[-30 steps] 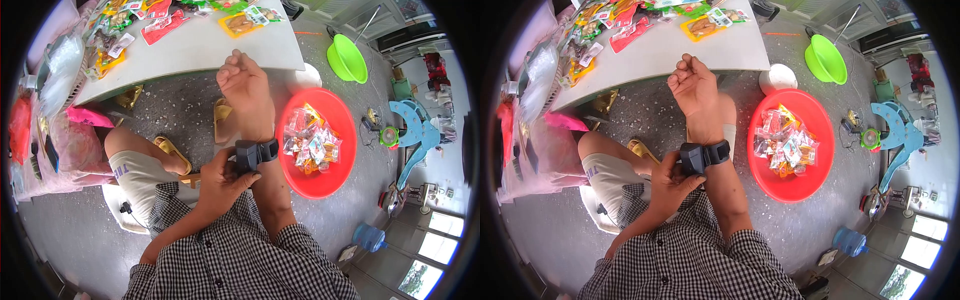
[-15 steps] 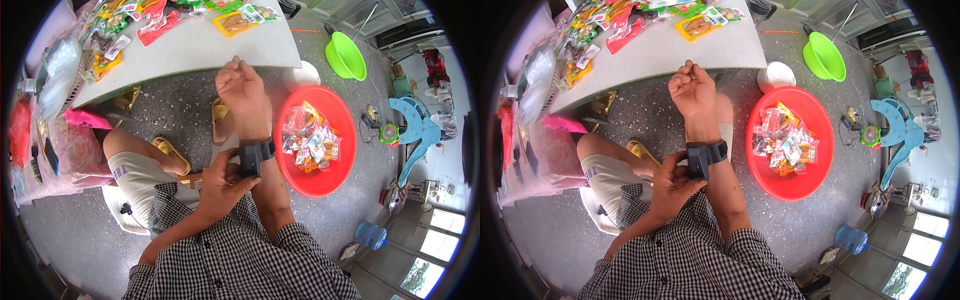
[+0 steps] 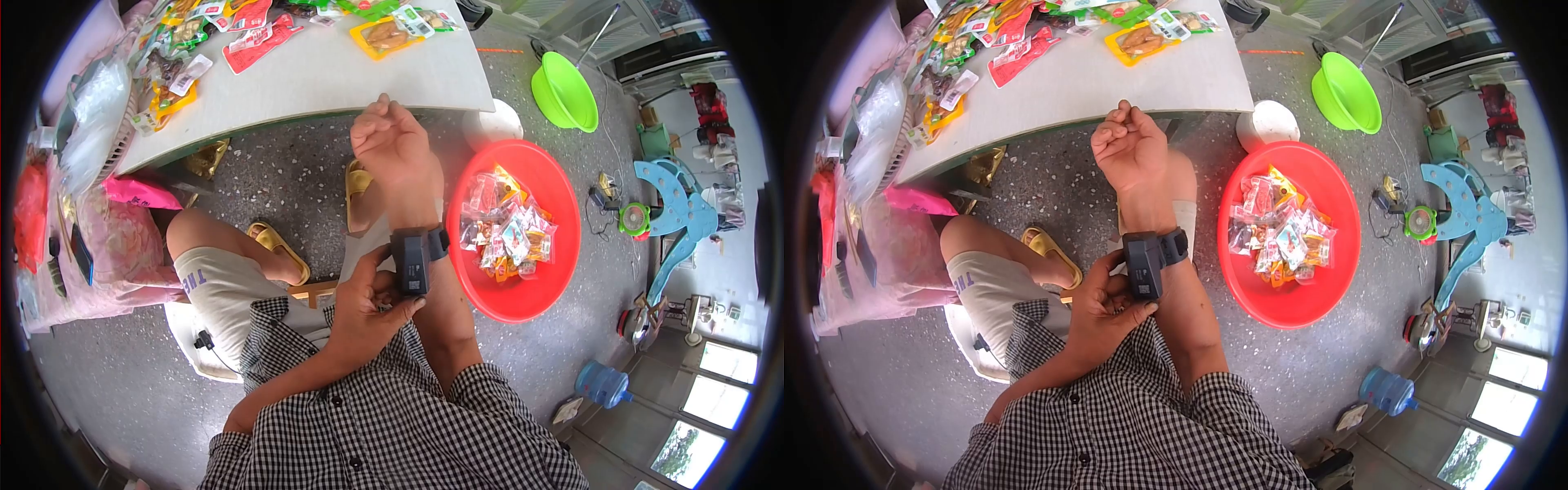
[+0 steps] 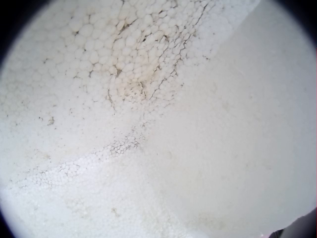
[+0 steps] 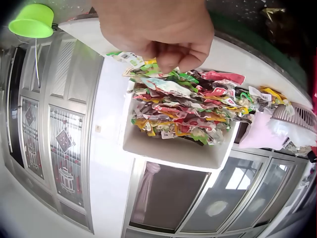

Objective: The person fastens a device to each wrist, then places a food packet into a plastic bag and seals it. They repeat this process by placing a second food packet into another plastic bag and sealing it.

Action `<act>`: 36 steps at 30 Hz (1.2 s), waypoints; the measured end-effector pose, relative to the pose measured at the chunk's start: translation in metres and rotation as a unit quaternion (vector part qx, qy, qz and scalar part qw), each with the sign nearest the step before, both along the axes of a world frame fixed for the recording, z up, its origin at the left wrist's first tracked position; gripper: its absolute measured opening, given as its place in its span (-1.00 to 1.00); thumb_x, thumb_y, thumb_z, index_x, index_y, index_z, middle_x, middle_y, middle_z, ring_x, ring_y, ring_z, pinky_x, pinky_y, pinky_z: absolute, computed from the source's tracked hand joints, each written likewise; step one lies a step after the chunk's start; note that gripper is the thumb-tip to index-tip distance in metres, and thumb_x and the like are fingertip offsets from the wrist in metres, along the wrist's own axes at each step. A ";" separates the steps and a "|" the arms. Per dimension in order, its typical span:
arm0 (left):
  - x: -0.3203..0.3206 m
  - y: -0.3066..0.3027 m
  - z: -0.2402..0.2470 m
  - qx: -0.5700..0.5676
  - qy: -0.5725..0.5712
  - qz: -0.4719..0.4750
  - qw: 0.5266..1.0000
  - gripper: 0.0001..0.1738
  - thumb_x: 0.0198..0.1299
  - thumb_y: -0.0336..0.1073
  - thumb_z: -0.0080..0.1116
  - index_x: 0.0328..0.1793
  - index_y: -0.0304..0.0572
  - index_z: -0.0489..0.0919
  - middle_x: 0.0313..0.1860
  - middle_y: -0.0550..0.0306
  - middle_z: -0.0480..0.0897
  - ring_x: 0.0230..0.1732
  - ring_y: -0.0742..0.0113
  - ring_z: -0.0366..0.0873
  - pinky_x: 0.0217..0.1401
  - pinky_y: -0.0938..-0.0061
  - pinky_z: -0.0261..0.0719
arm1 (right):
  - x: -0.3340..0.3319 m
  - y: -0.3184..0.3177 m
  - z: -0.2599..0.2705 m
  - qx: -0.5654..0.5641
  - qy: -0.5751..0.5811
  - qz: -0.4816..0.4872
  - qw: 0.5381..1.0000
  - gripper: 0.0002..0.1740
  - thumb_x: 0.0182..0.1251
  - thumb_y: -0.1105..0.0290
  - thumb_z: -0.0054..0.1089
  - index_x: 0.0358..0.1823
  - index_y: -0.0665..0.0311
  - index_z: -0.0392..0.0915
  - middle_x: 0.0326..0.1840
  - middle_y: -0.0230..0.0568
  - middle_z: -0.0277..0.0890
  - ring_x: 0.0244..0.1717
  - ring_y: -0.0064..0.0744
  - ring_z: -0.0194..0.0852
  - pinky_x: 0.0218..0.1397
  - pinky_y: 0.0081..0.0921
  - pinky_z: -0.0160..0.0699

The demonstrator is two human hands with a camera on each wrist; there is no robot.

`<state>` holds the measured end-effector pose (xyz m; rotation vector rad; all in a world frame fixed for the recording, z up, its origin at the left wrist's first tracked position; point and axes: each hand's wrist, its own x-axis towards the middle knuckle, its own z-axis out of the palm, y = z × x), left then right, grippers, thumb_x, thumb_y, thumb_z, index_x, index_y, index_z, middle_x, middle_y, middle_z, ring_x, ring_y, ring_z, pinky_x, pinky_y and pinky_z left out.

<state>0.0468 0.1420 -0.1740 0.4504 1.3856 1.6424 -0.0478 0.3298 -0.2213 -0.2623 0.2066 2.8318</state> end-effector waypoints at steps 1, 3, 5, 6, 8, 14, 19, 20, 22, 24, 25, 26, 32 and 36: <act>0.000 0.000 0.000 -0.001 0.001 0.000 1.000 -0.27 0.05 -0.65 0.17 0.34 -0.43 0.08 -0.10 -0.02 0.60 -0.03 0.38 0.58 0.10 0.56 0.52 | 0.000 -0.001 -0.001 -0.001 0.007 0.001 1.000 -0.84 0.37 0.38 -0.14 -0.22 0.30 0.40 -0.40 -0.31 0.36 -0.50 -0.52 0.26 -0.31 -0.49 0.36; 0.001 0.000 -0.001 -0.001 0.003 0.002 1.000 -0.27 0.05 -0.66 0.17 0.34 -0.42 0.08 -0.10 -0.02 0.60 -0.03 0.37 0.58 0.10 0.55 0.53 | 0.000 -0.002 -0.002 0.000 0.003 0.000 1.000 -0.84 0.37 0.38 -0.14 -0.19 0.31 0.38 -0.39 -0.29 0.36 -0.49 -0.51 0.25 -0.31 -0.49 0.35; 0.001 0.000 -0.001 -0.001 0.007 0.006 1.000 -0.27 0.05 -0.66 0.16 0.34 -0.42 0.08 -0.10 -0.03 0.60 -0.03 0.37 0.58 0.10 0.55 0.53 | -0.001 -0.003 -0.003 0.004 -0.019 -0.004 1.000 -0.85 0.36 0.39 -0.13 -0.20 0.30 0.38 -0.39 -0.29 0.35 -0.49 -0.52 0.26 -0.30 -0.50 0.35; 0.002 0.001 -0.003 0.010 -0.001 0.025 1.000 -0.27 0.03 -0.65 0.19 0.33 -0.43 0.11 -0.16 -0.01 0.62 -0.08 0.40 0.59 0.04 0.58 0.53 | -0.001 -0.004 -0.004 0.009 -0.023 -0.005 1.000 -0.86 0.36 0.39 -0.12 -0.21 0.30 0.38 -0.39 -0.30 0.35 -0.49 -0.52 0.26 -0.30 -0.50 0.36; 0.005 0.002 -0.007 0.033 -0.017 0.059 0.998 -0.27 0.00 -0.62 0.23 0.30 -0.44 0.15 -0.28 0.03 0.65 -0.18 0.47 0.60 -0.08 0.63 0.54 | -0.001 -0.003 -0.008 0.020 -0.031 -0.010 0.999 -0.86 0.36 0.38 -0.11 -0.21 0.30 0.38 -0.39 -0.30 0.35 -0.49 -0.53 0.26 -0.29 -0.50 0.36; 0.002 -0.001 -0.003 0.021 -0.044 0.047 0.998 -0.29 0.04 -0.63 0.19 0.32 -0.46 0.11 -0.21 0.01 0.64 -0.10 0.43 0.59 0.00 0.59 0.52 | -0.003 -0.005 -0.011 0.056 -0.040 -0.025 0.997 -0.86 0.35 0.38 -0.09 -0.24 0.30 0.40 -0.41 -0.32 0.37 -0.50 -0.56 0.25 -0.31 -0.50 0.36; 0.003 -0.001 -0.006 0.035 -0.057 0.048 0.997 -0.28 0.06 -0.62 0.19 0.33 -0.44 0.10 -0.17 -0.01 0.63 -0.07 0.40 0.58 0.02 0.57 0.52 | -0.004 -0.005 -0.006 0.080 -0.065 -0.044 0.994 -0.86 0.33 0.39 -0.07 -0.26 0.31 0.42 -0.42 -0.32 0.38 -0.51 -0.55 0.26 -0.32 -0.51 0.36; 0.003 -0.001 -0.007 0.036 -0.067 0.049 0.996 -0.28 0.06 -0.62 0.19 0.33 -0.44 0.10 -0.17 -0.01 0.63 -0.07 0.39 0.58 0.03 0.57 0.51 | -0.004 -0.005 -0.005 0.086 -0.072 -0.049 0.992 -0.86 0.33 0.39 -0.07 -0.26 0.31 0.42 -0.42 -0.32 0.38 -0.51 -0.55 0.26 -0.32 -0.51 0.36; 0.004 -0.001 -0.007 0.034 -0.066 0.051 0.996 -0.28 0.06 -0.61 0.19 0.33 -0.43 0.10 -0.16 -0.02 0.62 -0.05 0.39 0.57 0.04 0.56 0.51 | -0.003 -0.004 -0.003 0.093 -0.071 -0.052 0.992 -0.86 0.32 0.38 -0.06 -0.25 0.31 0.42 -0.42 -0.32 0.38 -0.51 -0.55 0.25 -0.33 -0.51 0.36; 0.004 -0.001 -0.007 0.034 -0.062 0.047 0.996 -0.28 0.07 -0.61 0.19 0.33 -0.42 0.10 -0.15 -0.02 0.62 -0.03 0.39 0.56 0.05 0.55 0.50 | -0.002 -0.004 -0.004 0.093 -0.071 -0.051 0.992 -0.86 0.32 0.38 -0.05 -0.26 0.31 0.42 -0.42 -0.32 0.38 -0.51 -0.55 0.25 -0.34 -0.52 0.36; 0.004 -0.001 -0.007 0.036 -0.057 0.043 0.997 -0.28 0.07 -0.60 0.19 0.33 -0.42 0.10 -0.15 -0.02 0.62 -0.03 0.39 0.56 0.06 0.55 0.50 | -0.002 -0.005 -0.005 0.090 -0.072 -0.049 0.992 -0.86 0.32 0.39 -0.05 -0.26 0.31 0.42 -0.43 -0.32 0.38 -0.51 -0.55 0.25 -0.34 -0.52 0.36; 0.003 -0.001 -0.007 0.038 -0.053 0.039 0.997 -0.28 0.07 -0.60 0.19 0.33 -0.42 0.09 -0.15 -0.03 0.62 -0.02 0.39 0.56 0.06 0.55 0.49 | -0.002 -0.005 -0.005 0.088 -0.072 -0.047 0.992 -0.86 0.31 0.39 -0.05 -0.26 0.31 0.42 -0.43 -0.32 0.38 -0.51 -0.55 0.25 -0.35 -0.52 0.36; 0.004 -0.001 -0.005 0.028 -0.045 0.038 0.998 -0.29 0.07 -0.60 0.19 0.33 -0.42 0.09 -0.13 -0.02 0.62 -0.02 0.39 0.56 0.07 0.56 0.49 | -0.004 -0.008 -0.002 0.107 -0.082 -0.043 0.990 -0.86 0.30 0.35 -0.04 -0.29 0.25 0.45 -0.51 -0.38 0.41 -0.58 -0.55 0.30 -0.42 -0.53 0.43; 0.005 -0.003 -0.006 0.023 -0.015 0.036 0.999 -0.28 0.05 -0.60 0.21 0.32 -0.42 0.10 -0.13 -0.03 0.61 -0.02 0.36 0.56 0.07 0.54 0.50 | -0.004 -0.009 0.002 0.102 -0.049 -0.033 0.993 -0.86 0.31 0.38 -0.03 -0.26 0.30 0.44 -0.45 -0.32 0.38 -0.52 -0.53 0.24 -0.37 -0.52 0.38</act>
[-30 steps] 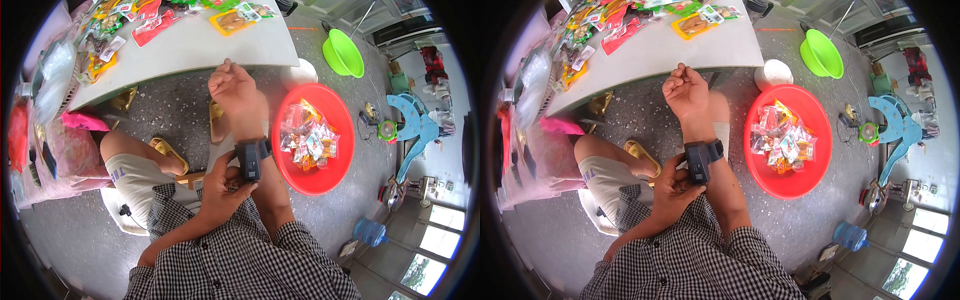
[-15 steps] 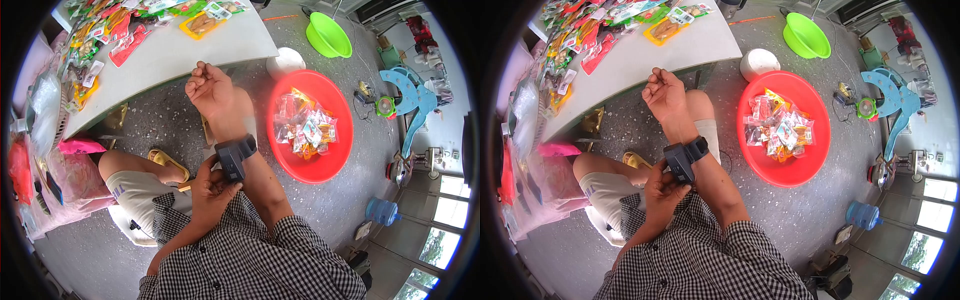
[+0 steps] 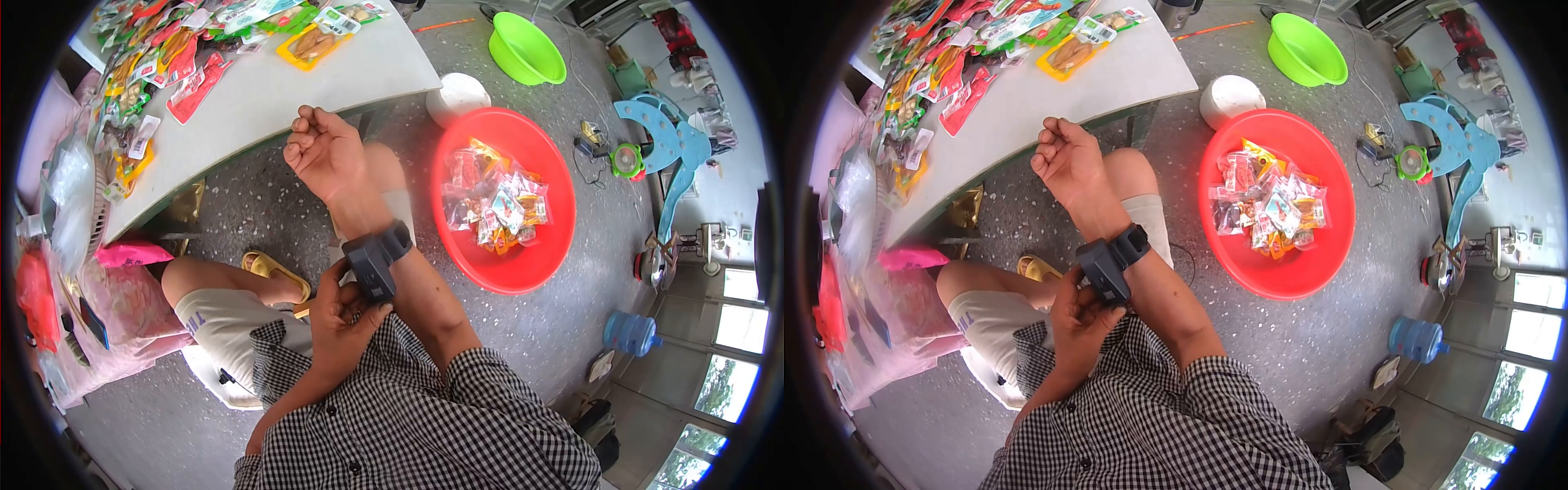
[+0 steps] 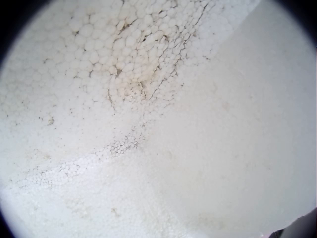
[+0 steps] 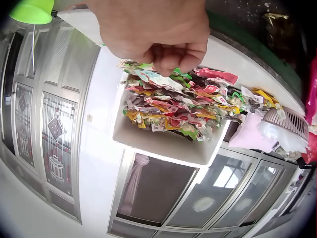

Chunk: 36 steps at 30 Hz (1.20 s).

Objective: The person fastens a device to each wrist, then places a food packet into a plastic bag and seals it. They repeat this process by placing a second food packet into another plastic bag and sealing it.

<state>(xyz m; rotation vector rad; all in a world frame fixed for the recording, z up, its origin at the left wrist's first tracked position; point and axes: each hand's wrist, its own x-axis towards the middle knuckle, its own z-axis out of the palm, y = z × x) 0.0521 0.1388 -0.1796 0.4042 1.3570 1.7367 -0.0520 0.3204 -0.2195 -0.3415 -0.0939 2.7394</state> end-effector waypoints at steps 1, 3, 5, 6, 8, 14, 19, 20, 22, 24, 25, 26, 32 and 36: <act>0.001 -0.001 0.000 -0.004 0.006 0.000 1.000 -0.28 0.05 -0.59 0.22 0.31 -0.42 0.10 -0.12 -0.03 0.61 -0.02 0.36 0.56 0.07 0.54 0.51 | 0.000 -0.001 0.001 0.003 0.002 0.002 1.000 -0.86 0.31 0.37 -0.03 -0.27 0.30 0.44 -0.45 -0.32 0.39 -0.52 -0.52 0.24 -0.37 -0.52 0.39; 0.001 -0.001 -0.001 -0.007 0.011 0.000 1.000 -0.28 0.04 -0.59 0.23 0.30 -0.43 0.11 -0.12 -0.04 0.62 -0.02 0.35 0.57 0.07 0.52 0.52 | 0.001 -0.002 0.006 0.009 0.003 0.004 1.000 -0.85 0.31 0.37 -0.02 -0.27 0.30 0.44 -0.45 -0.32 0.39 -0.53 -0.52 0.24 -0.37 -0.52 0.39; 0.002 -0.002 -0.002 -0.006 0.010 0.001 1.000 -0.28 0.04 -0.58 0.24 0.29 -0.43 0.11 -0.13 -0.04 0.62 -0.02 0.34 0.57 0.07 0.51 0.52 | 0.003 -0.003 0.010 0.016 0.000 0.005 1.000 -0.85 0.31 0.36 -0.02 -0.27 0.30 0.45 -0.45 -0.32 0.39 -0.53 -0.52 0.24 -0.37 -0.51 0.39; 0.002 -0.002 -0.001 -0.006 0.011 -0.002 1.000 -0.28 0.04 -0.58 0.24 0.28 -0.44 0.11 -0.14 -0.04 0.62 -0.03 0.33 0.58 0.07 0.50 0.53 | 0.003 -0.003 0.011 0.016 0.003 0.005 1.000 -0.85 0.31 0.36 -0.02 -0.27 0.30 0.45 -0.45 -0.32 0.39 -0.53 -0.52 0.24 -0.37 -0.51 0.39; 0.003 -0.003 0.002 -0.005 0.014 -0.009 1.000 -0.29 0.04 -0.58 0.24 0.27 -0.45 0.11 -0.15 -0.05 0.63 -0.03 0.33 0.58 0.06 0.50 0.53 | 0.004 -0.003 0.013 0.014 0.009 0.006 1.000 -0.85 0.31 0.36 -0.02 -0.26 0.30 0.45 -0.44 -0.31 0.40 -0.53 -0.51 0.24 -0.37 -0.51 0.40; 0.006 -0.003 0.003 0.012 0.005 -0.015 1.000 -0.26 0.03 -0.58 0.25 0.28 -0.45 0.08 -0.17 -0.05 0.63 -0.05 0.31 0.59 0.08 0.50 0.51 | 0.008 -0.003 0.022 0.013 0.021 0.007 1.000 -0.83 0.32 0.36 -0.03 -0.25 0.31 0.46 -0.44 -0.29 0.41 -0.52 -0.51 0.26 -0.37 -0.50 0.41; 0.007 -0.005 0.003 0.001 0.034 -0.023 0.999 -0.24 0.01 -0.57 0.27 0.27 -0.47 0.05 -0.17 -0.06 0.63 -0.05 0.30 0.60 0.08 0.50 0.50 | 0.012 -0.004 0.031 0.007 0.045 0.008 0.999 -0.84 0.30 0.37 -0.01 -0.25 0.31 0.46 -0.44 -0.29 0.41 -0.52 -0.51 0.26 -0.36 -0.50 0.41; 0.007 -0.005 0.003 -0.002 0.045 -0.026 0.999 -0.24 0.01 -0.57 0.27 0.27 -0.47 0.05 -0.17 -0.06 0.63 -0.05 0.30 0.60 0.07 0.51 0.50 | 0.012 -0.004 0.033 0.004 0.050 0.010 0.999 -0.84 0.30 0.37 0.00 -0.25 0.32 0.46 -0.44 -0.29 0.41 -0.52 -0.51 0.26 -0.36 -0.50 0.41; 0.007 -0.005 0.005 0.002 0.048 -0.033 0.998 -0.24 0.01 -0.58 0.26 0.27 -0.47 0.04 -0.17 -0.07 0.63 -0.04 0.30 0.59 0.07 0.51 0.50 | 0.012 -0.005 0.037 -0.006 0.046 0.014 0.999 -0.84 0.30 0.35 0.00 -0.28 0.28 0.48 -0.47 -0.32 0.44 -0.55 -0.54 0.28 -0.39 -0.53 0.43; 0.009 -0.004 0.006 0.006 0.043 -0.036 0.998 -0.24 0.02 -0.58 0.25 0.27 -0.48 0.03 -0.17 -0.07 0.63 -0.04 0.30 0.59 0.07 0.51 0.50 | 0.012 -0.005 0.037 -0.016 0.046 0.019 0.999 -0.84 0.29 0.33 0.00 -0.29 0.26 0.48 -0.49 -0.33 0.45 -0.57 -0.56 0.30 -0.41 -0.54 0.45; 0.010 -0.005 0.006 0.008 0.036 -0.035 0.999 -0.24 0.02 -0.58 0.25 0.27 -0.48 0.03 -0.17 -0.08 0.63 -0.05 0.30 0.59 0.07 0.51 0.50 | 0.012 -0.005 0.037 -0.021 0.048 0.020 0.998 -0.84 0.29 0.34 0.00 -0.29 0.26 0.48 -0.49 -0.33 0.45 -0.57 -0.55 0.30 -0.41 -0.53 0.45; 0.011 -0.005 0.006 0.009 0.028 -0.034 0.999 -0.24 0.02 -0.58 0.25 0.27 -0.48 0.02 -0.17 -0.08 0.63 -0.05 0.30 0.59 0.07 0.50 0.50 | 0.012 -0.005 0.036 -0.026 0.050 0.022 0.998 -0.84 0.29 0.34 0.00 -0.29 0.27 0.48 -0.49 -0.32 0.45 -0.57 -0.55 0.30 -0.41 -0.53 0.45; 0.014 -0.006 0.002 0.024 0.059 -0.051 0.997 -0.24 0.03 -0.60 0.21 0.29 -0.47 0.01 -0.17 -0.06 0.63 -0.07 0.28 0.59 0.07 0.46 0.50 | 0.015 -0.004 0.032 -0.042 0.068 0.028 0.996 -0.86 0.28 0.40 0.01 -0.27 0.34 0.45 -0.44 -0.26 0.39 -0.51 -0.51 0.25 -0.33 -0.52 0.39; 0.020 -0.011 -0.004 0.080 0.089 -0.123 0.985 -0.14 0.08 -0.59 0.15 0.41 -0.43 -0.12 0.03 -0.15 0.54 -0.08 0.26 0.59 0.05 0.44 0.51 | 0.018 0.000 0.028 -0.090 0.095 0.037 0.991 -0.83 0.30 0.37 -0.01 -0.27 0.34 0.45 -0.41 -0.27 0.37 -0.48 -0.51 0.25 -0.30 -0.50 0.36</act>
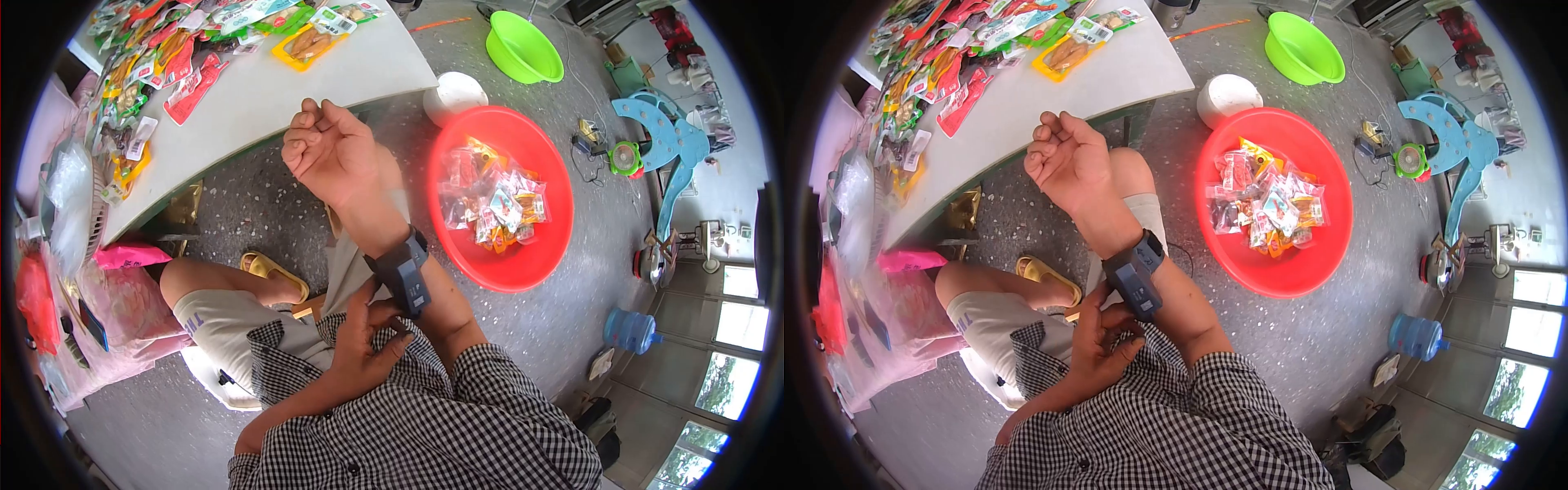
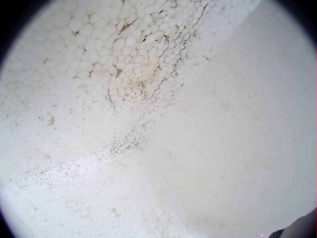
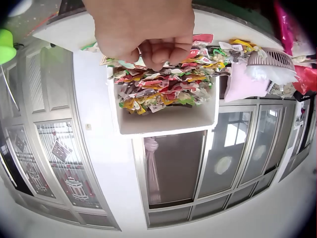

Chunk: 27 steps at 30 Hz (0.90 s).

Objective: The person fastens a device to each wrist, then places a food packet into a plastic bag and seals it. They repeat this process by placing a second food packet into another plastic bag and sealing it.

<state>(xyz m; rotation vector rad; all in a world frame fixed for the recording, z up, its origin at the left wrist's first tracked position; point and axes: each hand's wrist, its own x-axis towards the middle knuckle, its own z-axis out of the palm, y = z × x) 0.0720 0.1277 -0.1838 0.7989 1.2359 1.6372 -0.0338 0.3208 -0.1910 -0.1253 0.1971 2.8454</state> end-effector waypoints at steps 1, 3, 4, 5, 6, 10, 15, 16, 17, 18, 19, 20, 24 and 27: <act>0.003 0.001 0.001 0.012 -0.002 -0.020 1.000 -0.11 0.09 -0.59 0.13 0.44 -0.41 -0.17 0.09 -0.18 0.50 -0.08 0.25 0.59 0.05 0.44 0.51 | 0.003 0.003 0.000 -0.014 0.003 -0.001 1.000 -0.82 0.31 0.35 -0.02 -0.27 0.34 0.44 -0.40 -0.28 0.36 -0.47 -0.51 0.24 -0.29 -0.50 0.34; 0.005 0.000 0.001 0.019 -0.054 -0.083 0.995 -0.07 0.19 -0.55 0.03 0.51 -0.27 -0.34 0.33 -0.12 0.29 0.32 0.20 0.27 0.12 0.40 0.41 | 0.006 0.007 -0.006 -0.034 -0.010 -0.012 0.999 -0.76 0.31 0.25 -0.04 -0.28 0.28 0.47 -0.44 -0.32 0.39 -0.49 -0.51 0.26 -0.32 -0.48 0.35; 0.006 0.001 -0.001 0.030 -0.066 -0.080 0.994 -0.08 0.20 -0.55 0.01 0.51 -0.27 -0.34 0.35 -0.11 0.26 0.33 0.20 0.26 0.14 0.40 0.40 | 0.007 0.009 -0.008 -0.043 -0.005 -0.012 0.999 -0.76 0.31 0.25 -0.04 -0.28 0.29 0.47 -0.44 -0.32 0.38 -0.48 -0.51 0.25 -0.31 -0.48 0.35; 0.007 0.002 -0.003 0.042 -0.079 -0.077 0.993 -0.09 0.21 -0.55 0.00 0.51 -0.26 -0.34 0.37 -0.11 0.24 0.34 0.20 0.25 0.15 0.40 0.38 | 0.010 0.011 -0.009 -0.052 0.000 -0.014 0.999 -0.76 0.31 0.24 -0.04 -0.27 0.29 0.47 -0.43 -0.33 0.37 -0.48 -0.51 0.25 -0.31 -0.48 0.35; 0.009 0.004 -0.004 0.053 -0.093 -0.076 0.991 -0.11 0.23 -0.55 -0.02 0.52 -0.26 -0.34 0.38 -0.10 0.22 0.35 0.20 0.24 0.16 0.40 0.37 | 0.012 0.012 -0.011 -0.060 0.004 -0.017 0.998 -0.75 0.31 0.24 -0.05 -0.26 0.29 0.46 -0.42 -0.33 0.36 -0.48 -0.51 0.24 -0.30 -0.49 0.34; 0.008 0.015 0.016 0.028 -0.139 -0.112 0.984 -0.11 0.20 -0.62 -0.08 0.50 -0.30 -0.37 0.44 -0.12 0.09 0.45 0.15 0.11 0.27 0.41 0.29 | 0.019 0.014 -0.017 -0.071 0.026 -0.019 0.997 -0.75 0.29 0.29 -0.03 -0.19 0.36 0.43 -0.39 -0.30 0.32 -0.43 -0.49 0.23 -0.26 -0.49 0.30; 0.017 0.029 0.024 0.039 -0.104 -0.145 0.983 -0.03 0.19 -0.55 -0.04 0.47 -0.34 -0.50 0.47 -0.25 -0.02 0.49 0.04 -0.01 0.39 0.36 0.11 | 0.030 0.020 -0.012 -0.092 0.015 -0.017 0.995 -0.69 0.34 0.19 -0.10 -0.21 0.33 0.44 -0.41 -0.33 0.31 -0.46 -0.49 0.20 -0.27 -0.48 0.30; 0.019 0.029 0.023 0.048 -0.083 -0.141 0.985 -0.02 0.19 -0.53 -0.02 0.46 -0.35 -0.52 0.47 -0.28 -0.04 0.49 0.02 -0.02 0.41 0.34 0.08 | 0.032 0.021 -0.010 -0.095 0.020 -0.017 0.995 -0.68 0.34 0.18 -0.10 -0.21 0.33 0.44 -0.41 -0.33 0.30 -0.45 -0.49 0.20 -0.27 -0.48 0.30; 0.021 0.028 0.021 0.051 -0.078 -0.145 0.985 -0.01 0.19 -0.51 -0.02 0.45 -0.36 -0.53 0.48 -0.30 -0.06 0.50 0.00 -0.03 0.42 0.34 0.06 | 0.033 0.021 -0.009 -0.099 0.025 -0.017 0.995 -0.67 0.34 0.18 -0.11 -0.20 0.33 0.44 -0.41 -0.32 0.30 -0.44 -0.48 0.20 -0.26 -0.48 0.30; 0.022 0.027 0.020 0.053 -0.073 -0.148 0.985 0.00 0.19 -0.50 -0.01 0.45 -0.37 -0.55 0.48 -0.33 -0.08 0.50 -0.01 -0.05 0.43 0.34 0.04 | 0.034 0.022 -0.007 -0.102 0.031 -0.016 0.994 -0.66 0.35 0.17 -0.12 -0.20 0.34 0.44 -0.41 -0.32 0.30 -0.43 -0.48 0.20 -0.26 -0.48 0.29; 0.023 0.026 0.019 0.055 -0.068 -0.152 0.985 0.01 0.18 -0.48 -0.01 0.44 -0.38 -0.56 0.48 -0.35 -0.10 0.51 -0.02 -0.07 0.44 0.33 0.01 | 0.034 0.023 -0.006 -0.100 0.040 -0.022 0.994 -0.65 0.35 0.16 -0.14 -0.20 0.34 0.44 -0.41 -0.31 0.30 -0.43 -0.47 0.21 -0.26 -0.47 0.29; 0.024 0.025 0.018 0.056 -0.062 -0.158 0.984 0.01 0.20 -0.50 -0.02 0.44 -0.34 -0.57 0.50 -0.29 -0.17 0.51 0.01 -0.10 0.43 0.32 0.04 | 0.035 0.022 -0.004 -0.099 0.048 -0.028 0.994 -0.63 0.36 0.15 -0.15 -0.20 0.35 0.44 -0.41 -0.30 0.30 -0.42 -0.46 0.21 -0.25 -0.47 0.29; 0.024 0.026 0.024 0.054 -0.029 -0.172 0.983 0.02 0.21 -0.50 -0.01 0.43 -0.35 -0.60 0.52 -0.25 -0.33 0.53 0.02 -0.17 0.45 0.28 0.01 | 0.035 0.022 0.000 -0.121 0.089 -0.040 0.988 -0.58 0.39 0.10 -0.24 -0.19 0.36 0.43 -0.40 -0.27 0.29 -0.40 -0.43 0.21 -0.25 -0.46 0.28; 0.032 0.028 0.029 0.053 0.010 -0.139 0.989 0.01 0.21 -0.47 0.00 0.42 -0.43 -0.58 0.50 -0.34 -0.31 0.52 -0.05 -0.19 0.48 0.27 -0.09 | 0.036 0.026 0.004 -0.150 0.089 -0.056 0.983 -0.55 0.40 0.08 -0.27 -0.18 0.36 0.43 -0.40 -0.26 0.29 -0.40 -0.42 0.21 -0.26 -0.45 0.28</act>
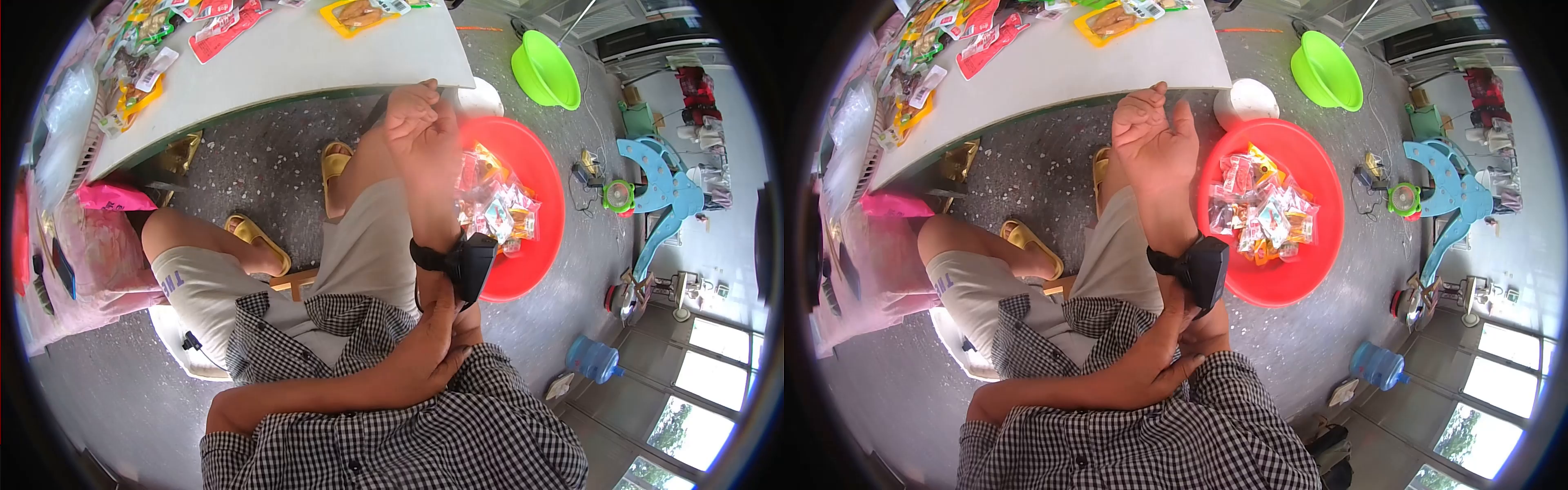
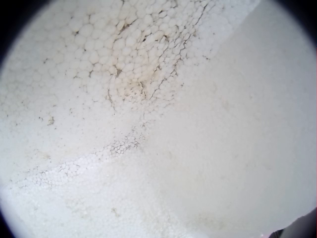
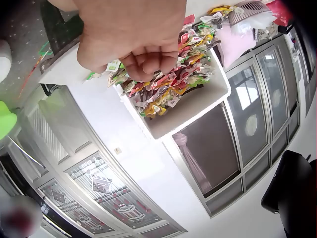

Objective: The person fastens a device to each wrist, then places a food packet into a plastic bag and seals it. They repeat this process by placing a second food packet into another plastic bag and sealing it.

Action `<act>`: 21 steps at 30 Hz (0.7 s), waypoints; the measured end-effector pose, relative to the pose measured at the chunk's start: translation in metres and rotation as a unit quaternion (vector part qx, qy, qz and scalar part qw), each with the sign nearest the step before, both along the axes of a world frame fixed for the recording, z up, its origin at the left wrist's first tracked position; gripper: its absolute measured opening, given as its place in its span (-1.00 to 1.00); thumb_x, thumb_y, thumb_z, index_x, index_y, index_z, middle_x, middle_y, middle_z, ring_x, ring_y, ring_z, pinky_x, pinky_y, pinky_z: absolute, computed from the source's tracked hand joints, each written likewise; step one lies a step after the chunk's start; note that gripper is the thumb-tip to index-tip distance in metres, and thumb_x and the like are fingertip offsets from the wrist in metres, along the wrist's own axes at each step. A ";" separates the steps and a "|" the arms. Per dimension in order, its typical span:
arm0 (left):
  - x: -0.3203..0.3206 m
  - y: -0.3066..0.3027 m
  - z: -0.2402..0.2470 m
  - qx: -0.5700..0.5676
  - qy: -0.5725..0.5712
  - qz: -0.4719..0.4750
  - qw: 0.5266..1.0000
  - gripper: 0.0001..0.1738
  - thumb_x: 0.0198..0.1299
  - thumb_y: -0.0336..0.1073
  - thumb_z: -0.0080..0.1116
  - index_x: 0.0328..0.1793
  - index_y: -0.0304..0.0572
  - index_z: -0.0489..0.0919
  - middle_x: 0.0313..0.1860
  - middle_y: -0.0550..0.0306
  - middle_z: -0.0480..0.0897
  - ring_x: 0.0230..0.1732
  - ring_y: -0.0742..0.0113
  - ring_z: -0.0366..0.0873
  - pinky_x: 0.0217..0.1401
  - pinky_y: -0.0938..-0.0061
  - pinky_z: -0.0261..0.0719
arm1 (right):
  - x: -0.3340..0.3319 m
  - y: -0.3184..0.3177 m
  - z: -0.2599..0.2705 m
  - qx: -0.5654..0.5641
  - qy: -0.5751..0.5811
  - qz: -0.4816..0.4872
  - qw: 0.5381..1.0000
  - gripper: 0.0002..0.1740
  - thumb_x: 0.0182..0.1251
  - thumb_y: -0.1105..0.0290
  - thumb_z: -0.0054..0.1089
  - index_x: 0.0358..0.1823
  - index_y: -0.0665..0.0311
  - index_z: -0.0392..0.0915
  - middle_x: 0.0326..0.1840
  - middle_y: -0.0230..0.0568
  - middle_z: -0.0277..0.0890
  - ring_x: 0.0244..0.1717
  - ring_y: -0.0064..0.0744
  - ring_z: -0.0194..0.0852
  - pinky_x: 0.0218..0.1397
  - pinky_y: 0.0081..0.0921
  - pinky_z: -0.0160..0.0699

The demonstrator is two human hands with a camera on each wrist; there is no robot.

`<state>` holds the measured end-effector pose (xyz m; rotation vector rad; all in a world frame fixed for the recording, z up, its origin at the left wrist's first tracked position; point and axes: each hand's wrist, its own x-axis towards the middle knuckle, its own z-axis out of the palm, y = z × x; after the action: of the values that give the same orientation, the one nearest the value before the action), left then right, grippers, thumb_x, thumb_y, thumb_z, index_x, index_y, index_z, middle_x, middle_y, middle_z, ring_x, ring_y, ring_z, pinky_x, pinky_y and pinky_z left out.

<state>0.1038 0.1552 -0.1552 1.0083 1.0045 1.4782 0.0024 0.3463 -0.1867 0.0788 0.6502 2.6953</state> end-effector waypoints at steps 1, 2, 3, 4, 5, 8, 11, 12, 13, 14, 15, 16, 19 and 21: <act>0.001 -0.001 0.000 0.000 0.014 0.012 1.000 0.01 0.20 -0.47 0.00 0.42 -0.43 -0.58 0.50 -0.35 -0.30 0.52 -0.06 -0.18 0.48 0.27 -0.09 | 0.001 0.002 -0.001 0.001 0.003 -0.003 1.000 -0.54 0.40 0.08 -0.28 -0.18 0.36 0.43 -0.41 -0.26 0.30 -0.40 -0.42 0.21 -0.27 -0.45 0.28; 0.003 -0.002 0.000 -0.001 0.027 0.025 0.999 0.01 0.20 -0.47 0.00 0.42 -0.43 -0.58 0.50 -0.36 -0.28 0.52 -0.07 -0.17 0.48 0.27 -0.08 | 0.001 0.004 -0.001 0.003 0.007 -0.008 1.000 -0.54 0.40 0.07 -0.28 -0.18 0.36 0.43 -0.41 -0.26 0.30 -0.40 -0.42 0.21 -0.27 -0.44 0.28; 0.003 -0.003 -0.002 -0.005 0.042 0.031 0.999 0.01 0.20 -0.48 0.00 0.43 -0.41 -0.57 0.50 -0.35 -0.25 0.51 -0.06 -0.14 0.46 0.27 -0.04 | 0.001 0.005 -0.002 0.004 0.011 -0.013 1.000 -0.53 0.40 0.06 -0.29 -0.17 0.36 0.43 -0.41 -0.26 0.30 -0.40 -0.42 0.21 -0.28 -0.44 0.28; 0.004 -0.003 -0.003 -0.008 0.058 0.036 0.998 0.01 0.19 -0.49 0.00 0.44 -0.39 -0.57 0.50 -0.35 -0.23 0.51 -0.06 -0.12 0.45 0.27 0.00 | 0.001 0.006 -0.002 0.016 -0.012 -0.016 1.000 -0.53 0.40 0.07 -0.28 -0.18 0.36 0.44 -0.41 -0.26 0.31 -0.40 -0.42 0.21 -0.28 -0.44 0.28; 0.004 -0.006 -0.005 -0.026 0.031 0.055 0.998 0.00 0.17 -0.50 0.01 0.45 -0.37 -0.51 0.41 -0.30 -0.05 0.42 -0.02 0.03 0.36 0.30 0.12 | 0.002 0.006 0.000 0.028 -0.034 -0.021 0.999 -0.54 0.40 0.07 -0.28 -0.19 0.36 0.44 -0.41 -0.26 0.32 -0.41 -0.43 0.21 -0.29 -0.45 0.28; -0.003 -0.019 -0.016 -0.070 -0.031 0.101 0.992 -0.07 0.12 -0.52 0.04 0.49 -0.34 -0.31 0.22 -0.17 0.32 0.24 0.09 0.32 0.16 0.38 0.38 | 0.003 0.007 0.002 0.156 -0.115 -0.049 0.980 -0.56 0.41 0.10 -0.27 -0.23 0.35 0.45 -0.42 -0.25 0.34 -0.44 -0.46 0.21 -0.30 -0.45 0.28; -0.017 -0.031 -0.032 -0.106 -0.048 0.126 0.985 -0.19 0.13 -0.47 0.08 0.47 -0.32 -0.07 0.20 -0.09 0.36 0.23 0.17 0.34 0.12 0.41 0.42 | 0.001 0.005 -0.001 0.301 -0.202 -0.099 0.927 -0.60 0.42 0.16 -0.25 -0.25 0.37 0.45 -0.42 -0.26 0.33 -0.46 -0.46 0.18 -0.29 -0.45 0.26; -0.021 -0.032 -0.037 -0.122 -0.045 0.127 0.983 -0.22 0.13 -0.46 0.09 0.44 -0.31 -0.01 0.20 -0.07 0.36 0.21 0.20 0.35 0.10 0.43 0.43 | -0.001 0.003 -0.003 0.343 -0.229 -0.115 0.904 -0.61 0.42 0.19 -0.24 -0.25 0.38 0.45 -0.41 -0.26 0.32 -0.46 -0.45 0.17 -0.28 -0.45 0.26; -0.024 -0.033 -0.041 -0.138 -0.041 0.131 0.981 -0.26 0.13 -0.46 0.11 0.42 -0.30 0.05 0.21 -0.05 0.36 0.19 0.23 0.36 0.07 0.45 0.44 | -0.003 0.000 -0.005 0.351 -0.250 -0.111 0.895 -0.61 0.42 0.18 -0.24 -0.26 0.36 0.46 -0.43 -0.26 0.34 -0.48 -0.46 0.18 -0.30 -0.45 0.26; -0.025 -0.032 -0.043 -0.143 -0.051 0.135 0.979 -0.34 0.13 -0.44 0.11 0.37 -0.28 0.15 0.17 -0.01 0.39 0.11 0.32 0.39 0.00 0.49 0.44 | -0.004 -0.002 -0.008 0.360 -0.270 -0.107 0.887 -0.61 0.42 0.17 -0.24 -0.27 0.34 0.46 -0.45 -0.27 0.35 -0.49 -0.47 0.19 -0.32 -0.44 0.26; -0.026 -0.032 -0.044 -0.152 -0.050 0.135 0.978 -0.35 0.14 -0.44 0.11 0.36 -0.28 0.16 0.16 0.00 0.40 0.10 0.33 0.39 -0.01 0.50 0.44 | -0.006 -0.004 -0.010 0.369 -0.290 -0.102 0.877 -0.61 0.42 0.16 -0.24 -0.29 0.32 0.46 -0.47 -0.27 0.37 -0.50 -0.49 0.20 -0.33 -0.44 0.26; -0.027 -0.032 -0.044 -0.161 -0.051 0.134 0.976 -0.37 0.14 -0.44 0.10 0.35 -0.28 0.17 0.15 0.00 0.41 0.08 0.35 0.40 -0.03 0.52 0.44 | -0.007 -0.006 -0.012 0.374 -0.307 -0.106 0.869 -0.62 0.42 0.16 -0.24 -0.29 0.32 0.46 -0.47 -0.27 0.37 -0.50 -0.48 0.20 -0.34 -0.44 0.26; -0.026 -0.029 -0.049 -0.145 -0.074 0.141 0.976 -0.40 0.16 -0.44 0.09 0.33 -0.28 0.19 0.12 0.03 0.43 0.05 0.36 0.40 -0.06 0.54 0.43 | -0.008 -0.010 -0.015 0.380 -0.345 -0.109 0.851 -0.63 0.42 0.18 -0.22 -0.30 0.32 0.46 -0.48 -0.28 0.37 -0.50 -0.48 0.20 -0.35 -0.44 0.26; -0.024 -0.030 -0.052 -0.132 -0.086 0.140 0.978 -0.42 0.16 -0.44 0.08 0.32 -0.29 0.20 0.11 0.04 0.44 0.05 0.37 0.40 -0.06 0.55 0.42 | -0.008 -0.009 -0.021 0.366 -0.355 -0.099 0.854 -0.65 0.41 0.20 -0.21 -0.30 0.32 0.46 -0.47 -0.29 0.36 -0.50 -0.48 0.20 -0.35 -0.45 0.26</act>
<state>0.0795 0.1256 -0.2070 0.5558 1.2155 1.5762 -0.0051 0.3375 -0.2080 -0.5929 -0.5793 2.3420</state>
